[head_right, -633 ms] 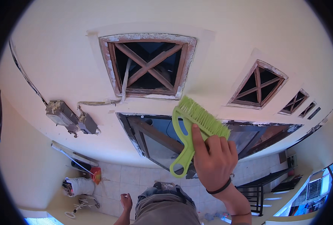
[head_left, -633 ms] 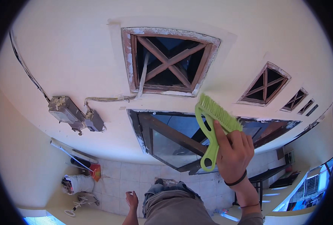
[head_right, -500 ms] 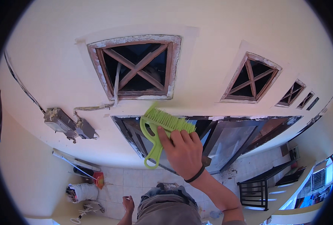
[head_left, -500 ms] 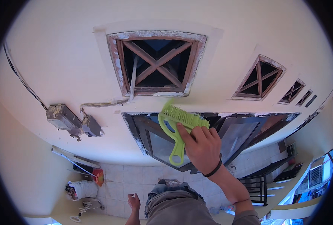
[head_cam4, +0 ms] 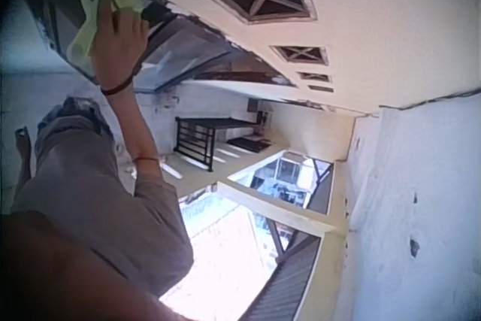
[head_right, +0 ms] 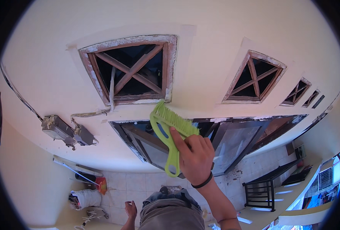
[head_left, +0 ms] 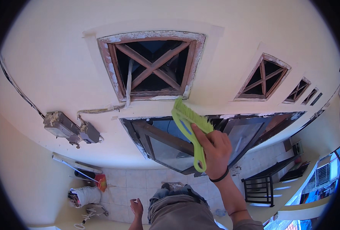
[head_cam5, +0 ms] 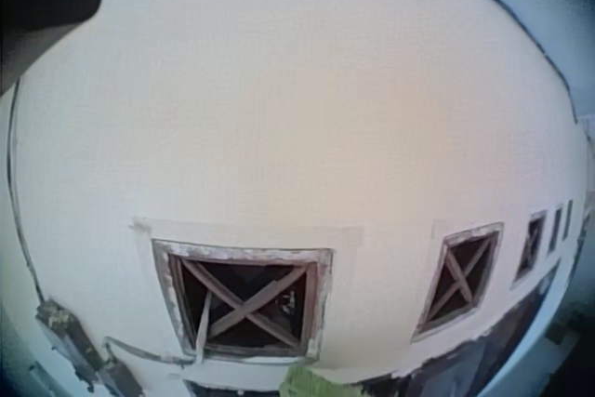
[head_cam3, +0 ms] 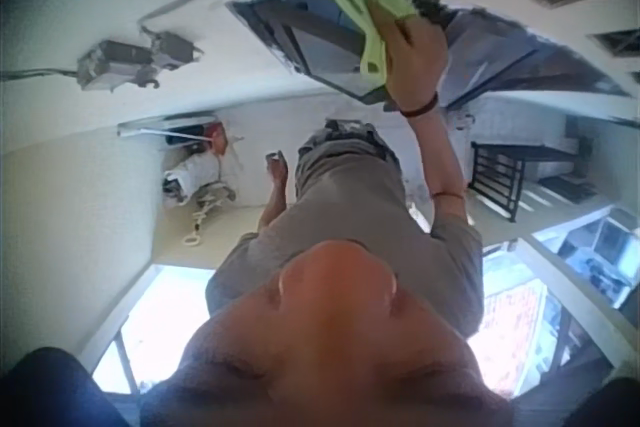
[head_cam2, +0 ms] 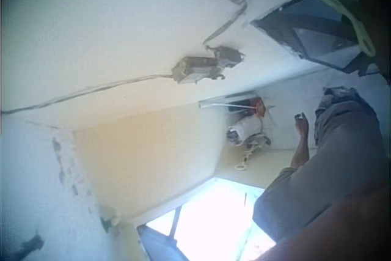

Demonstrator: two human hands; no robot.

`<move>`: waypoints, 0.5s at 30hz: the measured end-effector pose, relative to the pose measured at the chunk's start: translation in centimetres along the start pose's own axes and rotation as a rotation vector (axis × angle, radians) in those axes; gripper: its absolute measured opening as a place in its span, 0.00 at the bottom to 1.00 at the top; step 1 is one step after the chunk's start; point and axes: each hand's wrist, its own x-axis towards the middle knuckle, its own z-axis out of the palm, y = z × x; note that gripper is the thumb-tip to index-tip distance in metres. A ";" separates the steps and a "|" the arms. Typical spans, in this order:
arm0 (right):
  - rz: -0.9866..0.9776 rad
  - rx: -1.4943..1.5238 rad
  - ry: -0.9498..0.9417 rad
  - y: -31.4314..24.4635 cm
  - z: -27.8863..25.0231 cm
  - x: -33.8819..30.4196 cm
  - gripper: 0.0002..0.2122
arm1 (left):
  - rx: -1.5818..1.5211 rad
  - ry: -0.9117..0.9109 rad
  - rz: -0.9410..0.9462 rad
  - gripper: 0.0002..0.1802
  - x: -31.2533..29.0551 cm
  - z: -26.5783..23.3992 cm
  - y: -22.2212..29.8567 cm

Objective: The person brushes dust and debris from window frames, decorative wall vents, and a door frame using a small green hand brush, and wipes several areas with a cloth.

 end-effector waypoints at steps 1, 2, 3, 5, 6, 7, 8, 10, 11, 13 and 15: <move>0.006 -0.010 0.005 -1.0 1.1 0.3 0.26 | 0.046 -0.006 0.040 0.19 0.2 0.3 -0.3; -0.058 0.064 -0.008 -2.4 2.5 0.6 0.27 | 0.052 -0.004 0.050 0.19 0.2 0.2 0.1; -0.126 0.152 -0.022 -3.3 3.4 0.8 0.28 | 0.049 0.007 0.043 0.19 -0.1 0.1 0.3; -0.123 0.183 0.020 -3.7 2.2 1.1 0.27 | 0.048 0.030 0.025 0.19 0.2 -0.7 0.8; -0.122 0.202 0.048 -3.7 1.7 0.9 0.27 | -0.004 0.030 0.001 0.19 0.3 -0.8 1.0; -0.126 0.217 0.039 -3.1 1.5 0.1 0.27 | -0.056 0.032 -0.024 0.19 0.0 -1.1 0.9; -0.031 0.127 0.082 -2.2 1.0 -0.8 0.28 | -0.064 0.040 -0.036 0.19 0.0 -1.3 0.9; 0.136 -0.032 0.135 -1.6 2.4 -1.7 0.27 | -0.064 0.071 -0.036 0.19 0.2 -1.1 0.2; 0.121 -0.032 0.127 -2.1 3.6 -1.6 0.27 | -0.075 0.068 -0.047 0.19 -0.1 -0.7 -0.1; -0.089 0.113 0.044 -4.9 6.5 -0.2 0.24 | -0.039 0.068 -0.043 0.20 -0.2 -0.5 -0.9; -0.169 0.250 0.034 -6.9 7.3 1.5 0.24 | -0.065 0.083 -0.061 0.19 -0.8 -0.7 -1.6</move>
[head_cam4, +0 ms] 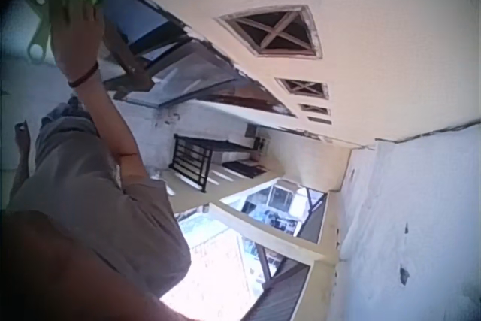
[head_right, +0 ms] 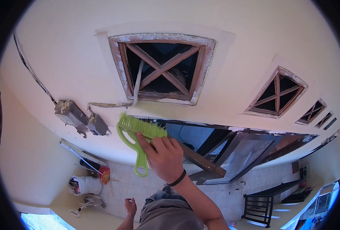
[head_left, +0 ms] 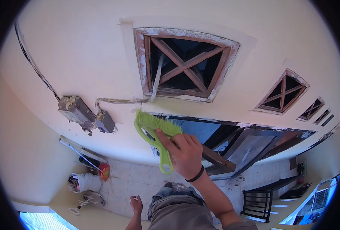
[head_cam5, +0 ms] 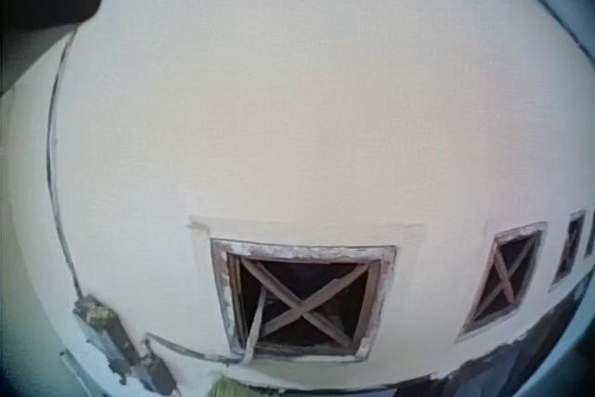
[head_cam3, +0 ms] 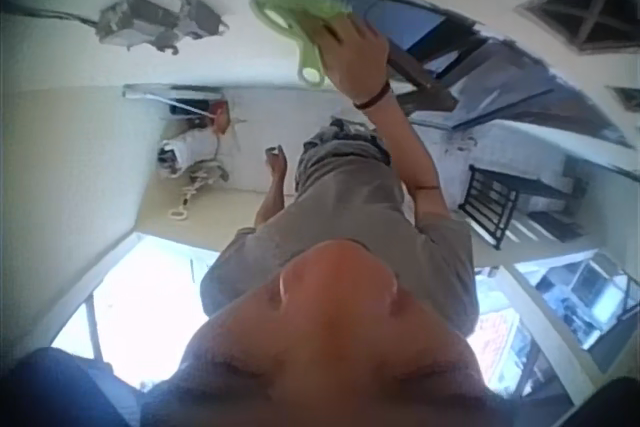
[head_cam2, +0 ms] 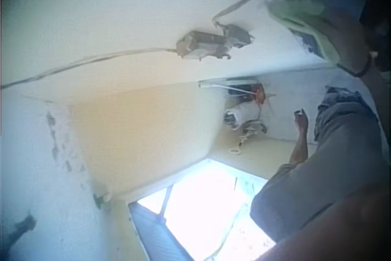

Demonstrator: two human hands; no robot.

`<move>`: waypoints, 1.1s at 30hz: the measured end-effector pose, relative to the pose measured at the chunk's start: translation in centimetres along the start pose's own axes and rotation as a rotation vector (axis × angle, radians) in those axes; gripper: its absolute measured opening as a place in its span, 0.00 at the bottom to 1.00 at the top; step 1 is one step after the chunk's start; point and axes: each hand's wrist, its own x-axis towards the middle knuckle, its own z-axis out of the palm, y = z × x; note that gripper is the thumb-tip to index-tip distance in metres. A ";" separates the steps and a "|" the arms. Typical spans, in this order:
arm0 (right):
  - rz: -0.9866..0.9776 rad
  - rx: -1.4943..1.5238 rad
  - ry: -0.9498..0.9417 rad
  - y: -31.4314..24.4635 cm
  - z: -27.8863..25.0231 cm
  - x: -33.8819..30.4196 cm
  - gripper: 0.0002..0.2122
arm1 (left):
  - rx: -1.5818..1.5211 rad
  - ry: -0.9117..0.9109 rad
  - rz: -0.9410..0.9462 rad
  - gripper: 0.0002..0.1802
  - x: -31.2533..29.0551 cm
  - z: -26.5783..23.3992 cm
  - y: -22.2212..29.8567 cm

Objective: The person brushes dust and debris from window frames, decorative wall vents, and a door frame using a small green hand brush, and wipes several areas with a cloth.

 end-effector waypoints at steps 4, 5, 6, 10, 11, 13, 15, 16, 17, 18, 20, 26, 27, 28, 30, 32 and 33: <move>0.010 0.013 0.083 0.3 -1.8 -0.7 0.28 | -0.008 0.063 -0.025 0.19 -1.4 -0.7 -0.8; 0.143 -0.061 0.104 0.6 -1.9 -1.4 0.26 | -0.012 0.074 -0.039 0.19 -1.7 -0.4 -0.3; 0.126 -0.064 0.098 0.9 -1.0 -1.5 0.26 | -0.027 0.071 -0.046 0.19 -1.9 0.0 -0.4; -0.101 0.050 -0.131 -0.7 1.4 -0.2 0.25 | -0.032 0.038 -0.116 0.19 -3.0 0.4 -1.7; -0.116 0.076 -0.078 -1.5 0.9 0.4 0.26 | -0.032 0.062 -0.105 0.18 -3.4 0.3 -2.0; -0.084 0.021 0.041 -1.2 -0.2 0.6 0.28 | -0.041 0.084 -0.085 0.18 -2.8 0.0 -1.7; -0.071 0.020 -0.031 -0.4 0.5 0.8 0.28 | -0.043 0.046 -0.135 0.19 -3.2 0.2 -1.4; -0.051 0.025 -0.094 -0.1 0.7 0.9 0.28 | -0.051 0.036 -0.138 0.19 -3.3 0.5 -1.2; -0.071 0.094 -0.206 -1.4 1.0 1.0 0.29 | -0.015 0.031 -0.127 0.19 -3.0 0.2 -1.3; -0.074 0.097 -0.207 -1.8 0.6 1.0 0.29 | 0.021 0.025 -0.116 0.19 -2.8 0.0 -1.4; -0.157 0.120 -0.128 -2.7 -0.4 1.5 0.28 | -0.013 0.077 -0.127 0.19 -2.2 0.1 -1.5; -0.108 -0.102 -0.141 2.8 -6.5 1.6 0.26 | -0.160 0.131 0.081 0.13 -0.6 -1.1 3.8; -0.083 -0.158 -0.128 3.4 -7.2 1.3 0.26 | -0.194 0.165 0.182 0.12 0.8 -1.4 6.8; -0.049 -0.226 -0.121 3.6 -8.2 1.2 0.26 | -0.227 0.185 0.286 0.11 1.9 -2.0 11.4; -0.043 -0.230 -0.123 2.2 -7.6 2.0 0.26 | -0.373 0.242 0.418 0.11 3.7 -4.0 21.2; -0.274 -0.138 -0.137 -0.6 -6.3 4.2 0.24 | -0.441 0.305 0.638 0.13 5.7 -5.4 28.1; -0.271 -0.143 -0.136 -1.1 -5.3 5.5 0.24 | -0.470 0.304 0.707 0.13 5.8 -6.7 31.6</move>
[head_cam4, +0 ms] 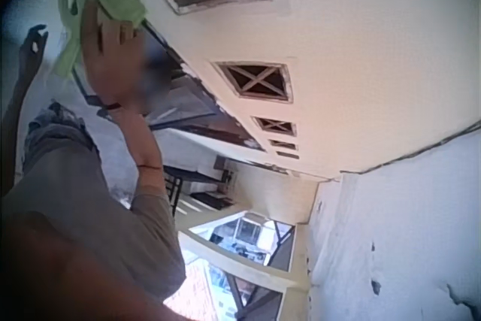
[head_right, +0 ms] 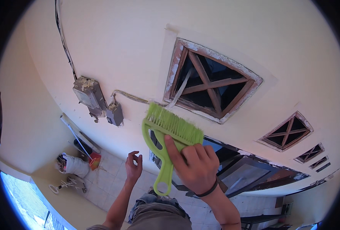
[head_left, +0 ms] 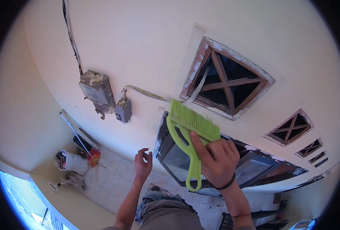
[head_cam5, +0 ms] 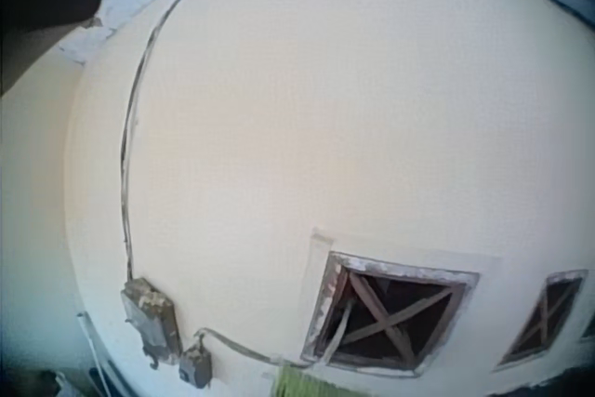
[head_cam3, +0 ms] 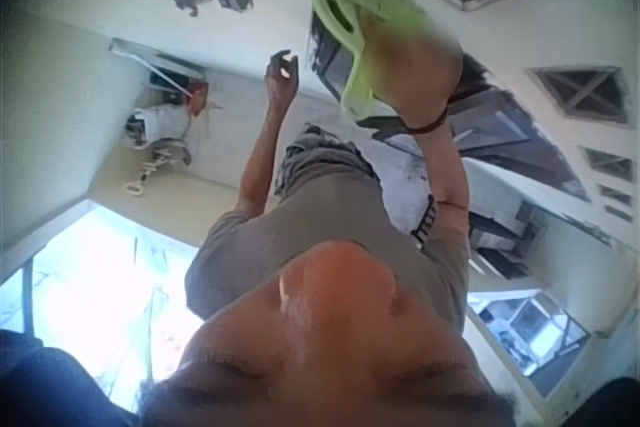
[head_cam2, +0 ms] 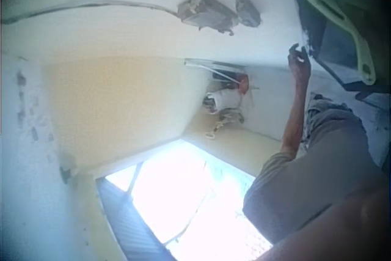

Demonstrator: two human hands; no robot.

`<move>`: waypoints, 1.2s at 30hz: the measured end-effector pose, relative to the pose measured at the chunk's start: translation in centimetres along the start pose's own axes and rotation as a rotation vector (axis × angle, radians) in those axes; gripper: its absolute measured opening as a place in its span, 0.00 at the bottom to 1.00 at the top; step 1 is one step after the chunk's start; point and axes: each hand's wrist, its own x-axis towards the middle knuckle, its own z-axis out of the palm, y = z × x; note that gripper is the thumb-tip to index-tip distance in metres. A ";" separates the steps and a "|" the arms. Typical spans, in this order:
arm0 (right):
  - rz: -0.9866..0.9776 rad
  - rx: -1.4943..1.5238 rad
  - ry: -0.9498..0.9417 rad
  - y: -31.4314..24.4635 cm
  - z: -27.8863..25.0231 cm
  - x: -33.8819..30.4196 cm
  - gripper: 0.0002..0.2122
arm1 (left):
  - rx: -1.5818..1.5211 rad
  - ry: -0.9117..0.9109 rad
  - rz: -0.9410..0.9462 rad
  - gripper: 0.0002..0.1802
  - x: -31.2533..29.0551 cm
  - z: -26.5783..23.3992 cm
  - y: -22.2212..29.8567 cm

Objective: The person brushes dust and debris from window frames, decorative wall vents, and a door frame using a small green hand brush, and wipes several areas with a cloth.

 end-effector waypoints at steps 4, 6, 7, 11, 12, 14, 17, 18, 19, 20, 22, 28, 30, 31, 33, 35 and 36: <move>-0.143 -0.156 -0.111 -0.4 -0.1 2.1 0.20 | -0.172 -0.024 0.093 0.13 3.3 0.6 3.7; -0.108 -0.202 -0.225 -2.0 -2.4 3.5 0.18 | -0.307 0.067 0.014 0.13 1.9 0.1 3.7; -0.114 -0.205 -0.231 -2.3 -2.1 4.3 0.18 | -0.312 0.069 0.008 0.13 1.1 0.3 3.6; -0.196 -0.161 -0.222 -2.0 -0.9 4.6 0.18 | -0.245 0.044 -0.048 0.12 -2.8 -0.4 2.7; -0.120 -0.229 -0.312 -2.0 -0.7 4.4 0.19 | -0.225 0.033 -0.075 0.12 -3.9 -1.0 2.2; -0.189 -0.233 -0.275 -3.1 -2.7 4.8 0.18 | -0.214 0.028 -0.109 0.12 -6.0 -2.0 0.4; -0.243 -0.227 -0.232 -1.2 -1.1 4.7 0.16 | -0.084 0.026 -0.202 0.12 -10.3 -5.1 -4.6; -0.250 -0.257 -0.216 -0.1 -0.4 4.7 0.15 | 0.018 0.018 -0.248 0.12 -12.0 -6.4 -6.2; -0.254 -0.261 -0.206 -0.2 -1.1 4.3 0.15 | 0.107 0.018 -0.287 0.12 -13.1 -7.6 -7.6; -0.202 -0.291 -0.230 -0.6 -2.5 3.3 0.15 | 0.114 0.037 -0.344 0.12 -14.4 -9.0 -9.0; -0.132 -0.277 -0.323 -1.4 -5.2 2.0 0.17 | 0.121 0.039 -0.411 0.12 -16.9 -10.8 -10.5; -0.219 -0.342 -0.238 2.0 -3.5 0.4 0.18 | 0.212 0.046 -0.434 0.12 -19.0 -12.6 -12.2; -0.110 -0.362 -0.286 0.5 -5.3 -0.7 0.19 | 0.234 0.007 -0.535 0.12 -19.4 -13.4 -11.7; -0.105 -0.363 -0.288 0.5 -5.3 -0.3 0.19 | 0.234 0.001 -0.533 0.12 -19.1 -12.6 -11.7; -0.333 -0.163 -0.201 1.3 -5.0 1.2 0.19 | 0.155 -0.035 -0.395 0.13 -16.5 -11.1 -10.3; -0.312 -0.219 -0.189 2.4 -3.5 0.5 0.19 | 0.159 -0.071 -0.341 0.13 -15.3 -11.0 -9.9; -0.158 -0.232 -0.219 2.6 -3.8 -0.3 0.20 | 0.140 -0.072 -0.318 0.13 -14.7 -10.7 -9.4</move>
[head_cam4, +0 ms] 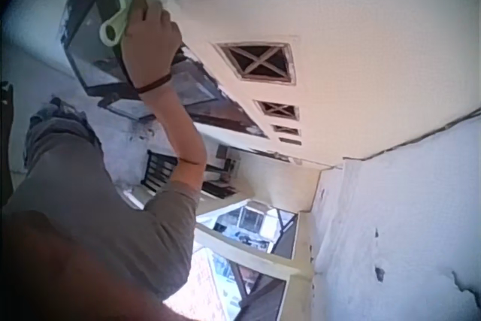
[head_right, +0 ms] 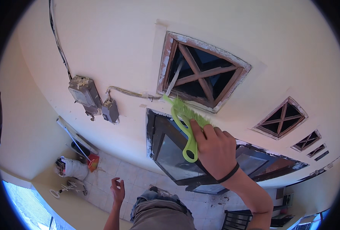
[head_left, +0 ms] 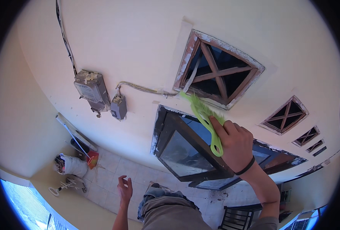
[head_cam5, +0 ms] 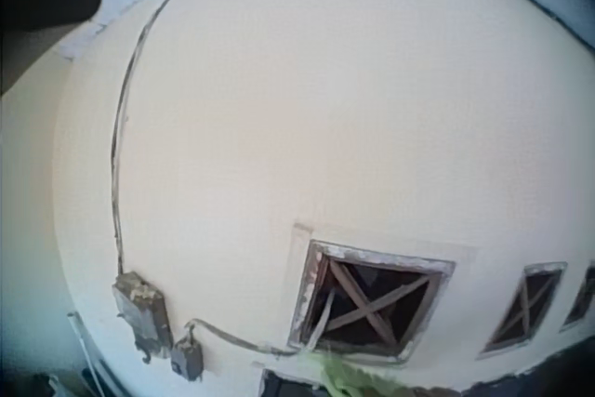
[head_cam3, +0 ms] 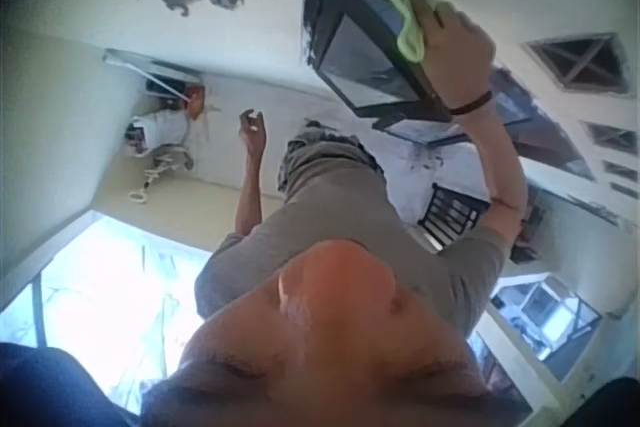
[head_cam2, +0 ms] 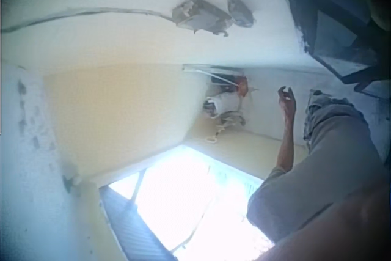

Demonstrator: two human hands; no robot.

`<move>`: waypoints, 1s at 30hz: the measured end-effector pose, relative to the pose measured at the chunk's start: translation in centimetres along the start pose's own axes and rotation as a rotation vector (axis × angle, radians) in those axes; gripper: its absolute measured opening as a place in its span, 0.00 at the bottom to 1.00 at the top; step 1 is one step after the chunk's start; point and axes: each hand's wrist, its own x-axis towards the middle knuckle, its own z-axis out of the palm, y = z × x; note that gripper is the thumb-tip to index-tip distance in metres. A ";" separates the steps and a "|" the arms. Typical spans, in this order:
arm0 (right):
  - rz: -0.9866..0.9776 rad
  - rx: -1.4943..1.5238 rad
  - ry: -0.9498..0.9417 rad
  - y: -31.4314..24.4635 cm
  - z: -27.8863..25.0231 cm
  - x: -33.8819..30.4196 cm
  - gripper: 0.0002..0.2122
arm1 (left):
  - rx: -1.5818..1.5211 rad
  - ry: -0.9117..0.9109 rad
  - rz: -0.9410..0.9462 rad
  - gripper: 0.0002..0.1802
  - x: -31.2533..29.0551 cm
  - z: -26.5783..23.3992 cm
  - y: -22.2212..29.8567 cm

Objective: The person brushes dust and debris from window frames, decorative wall vents, and a door frame using a small green hand brush, and wipes several areas with a cloth.

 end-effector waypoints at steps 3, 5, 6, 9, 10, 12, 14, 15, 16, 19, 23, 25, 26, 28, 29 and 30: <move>0.137 -0.010 0.006 -1.4 -1.5 -0.9 0.21 | 0.001 -0.010 0.002 0.14 0.4 -0.3 1.0; 0.018 0.110 0.152 -1.5 -1.6 0.6 0.19 | -0.011 -0.007 0.058 0.13 1.2 1.0 2.0; 0.003 -0.002 0.147 -1.4 0.3 0.5 0.19 | -0.029 -0.022 0.082 0.13 1.2 1.8 2.6; -0.065 0.250 -0.113 -1.1 6.0 -1.7 0.19 | -0.053 -0.053 0.149 0.13 1.3 2.3 4.3; -0.065 0.243 -0.096 -1.2 5.6 -2.0 0.19 | -0.046 -0.073 0.141 0.13 0.9 1.9 4.5; -0.029 0.312 -0.069 -1.8 3.8 -2.7 0.20 | -0.073 -0.064 0.138 0.14 0.5 1.6 4.8; 0.076 0.270 -0.029 0.7 3.8 -1.5 0.20 | -0.098 -0.074 0.134 0.14 0.4 1.7 6.0; 0.184 0.239 0.010 1.7 4.0 -1.4 0.21 | -0.106 -0.103 0.149 0.15 1.0 1.8 7.6; 0.284 0.239 0.103 2.7 3.5 -2.0 0.21 | -0.120 -0.137 0.173 0.17 2.0 2.0 9.6; 0.477 0.218 0.314 2.1 1.9 -2.8 0.21 | -0.101 -0.145 0.465 0.20 5.2 2.5 16.7; 0.184 0.400 0.110 2.0 2.0 -3.7 0.21 | -0.216 -0.144 0.740 0.26 10.3 4.4 27.3; 0.413 0.183 0.195 4.2 2.3 -4.8 0.21 | -0.173 -0.154 0.879 0.33 12.0 5.6 32.4; 0.602 0.314 0.203 4.1 1.6 -5.4 0.22 | -0.185 -0.148 0.883 0.33 12.7 6.3 34.1; 0.435 0.217 0.282 4.0 1.5 -6.0 0.23 | 0.000 -0.156 0.923 0.39 13.7 7.4 36.6; 0.286 0.117 0.350 3.9 1.3 -6.4 0.24 | -0.007 -0.168 0.939 0.39 14.1 7.9 37.3; 0.205 0.131 0.262 3.8 0.9 -6.5 0.26 | 0.042 -0.163 0.881 0.40 14.4 8.5 37.8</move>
